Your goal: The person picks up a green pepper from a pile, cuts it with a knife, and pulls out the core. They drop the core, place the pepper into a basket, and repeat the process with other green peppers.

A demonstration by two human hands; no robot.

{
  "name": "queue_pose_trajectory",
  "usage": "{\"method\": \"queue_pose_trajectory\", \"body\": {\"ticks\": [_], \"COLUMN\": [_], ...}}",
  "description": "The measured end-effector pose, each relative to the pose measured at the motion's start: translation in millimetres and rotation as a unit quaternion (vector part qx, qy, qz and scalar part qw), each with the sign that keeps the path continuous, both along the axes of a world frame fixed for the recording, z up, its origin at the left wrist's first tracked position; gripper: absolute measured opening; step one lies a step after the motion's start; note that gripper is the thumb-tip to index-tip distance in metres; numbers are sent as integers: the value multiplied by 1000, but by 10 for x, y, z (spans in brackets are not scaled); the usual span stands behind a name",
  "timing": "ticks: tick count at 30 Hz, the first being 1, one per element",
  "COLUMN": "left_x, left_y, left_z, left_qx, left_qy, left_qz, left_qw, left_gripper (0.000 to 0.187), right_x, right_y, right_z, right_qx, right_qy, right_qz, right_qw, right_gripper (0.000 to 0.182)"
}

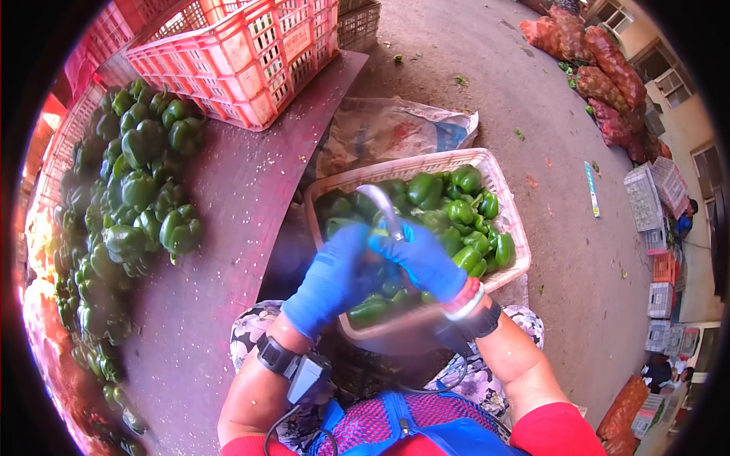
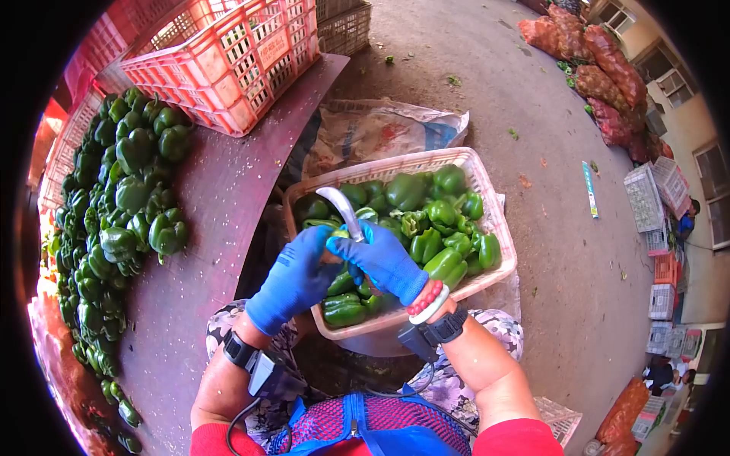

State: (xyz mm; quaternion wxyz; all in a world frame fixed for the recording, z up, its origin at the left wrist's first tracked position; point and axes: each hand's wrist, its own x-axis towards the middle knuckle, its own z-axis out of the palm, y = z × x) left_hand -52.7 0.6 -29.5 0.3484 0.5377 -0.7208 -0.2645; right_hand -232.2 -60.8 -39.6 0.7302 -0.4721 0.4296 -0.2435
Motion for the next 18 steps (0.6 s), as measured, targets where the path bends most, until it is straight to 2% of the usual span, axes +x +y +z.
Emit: {"method": "queue_pose_trajectory", "body": {"ticks": [1, 3, 5, 7, 8, 9, 10, 11, 13, 14, 15, 16, 17, 18], "left_x": [-20, -100, -111, -110, -126, -129, -85, 20, 196, 392, 647, 909, 1160, 1468], "left_y": [15, 63, 112, 127, 134, 133, 123, 106, 132, 266, 436, 649, 950, 1325], "left_z": [-45, -90, -194, -189, -148, -47, 73, 192, 359, 364, 431, 571, 725, 751], "left_qx": [14, 45, 25, 23, 47, 68, 151, 177, 228, 158, 87, 19, 49, 48], "left_qy": [-4, -20, 15, 36, 72, 109, 112, 148, 222, 248, 162, 70, 28, -118], "left_qz": [6, 30, 46, 42, 52, 61, 82, 120, 191, 225, 262, 312, 360, 372], "left_qw": [1000, 998, 999, 998, 995, 990, 979, 966, 928, 929, 947, 947, 931, 919], "left_gripper": [42, 36, 30, 25, 24, 24, 25, 25, 26, 29, 33, 34, 37, 42], "right_x": [11, 17, 71, 145, 149, 175, 170, 173, 152, 25, -67, -198, -286, -314], "right_y": [8, 15, 39, 101, 101, 110, 117, 103, 85, -78, -195, -295, -368, -376], "right_z": [-14, -81, -163, 26, 121, 160, 146, 136, 267, 62, 47, -136, -353, -433], "right_qx": [2, -142, -281, -457, -528, -572, -572, -571, -490, -390, -415, -375, -333, -241], "right_qy": [3, 50, 76, 158, 160, 145, 120, 95, 150, 136, 186, 228, 268, 240], "right_qz": [11, -5, -13, -16, 20, 11, -25, -64, -168, -185, -136, -101, -65, -73], "right_qw": [1000, 989, 957, 875, 834, 807, 811, 813, 842, 892, 880, 893, 902, 938], "right_gripper": [29, 27, 25, 20, 16, 16, 17, 17, 20, 25, 26, 24, 23, 22]}}
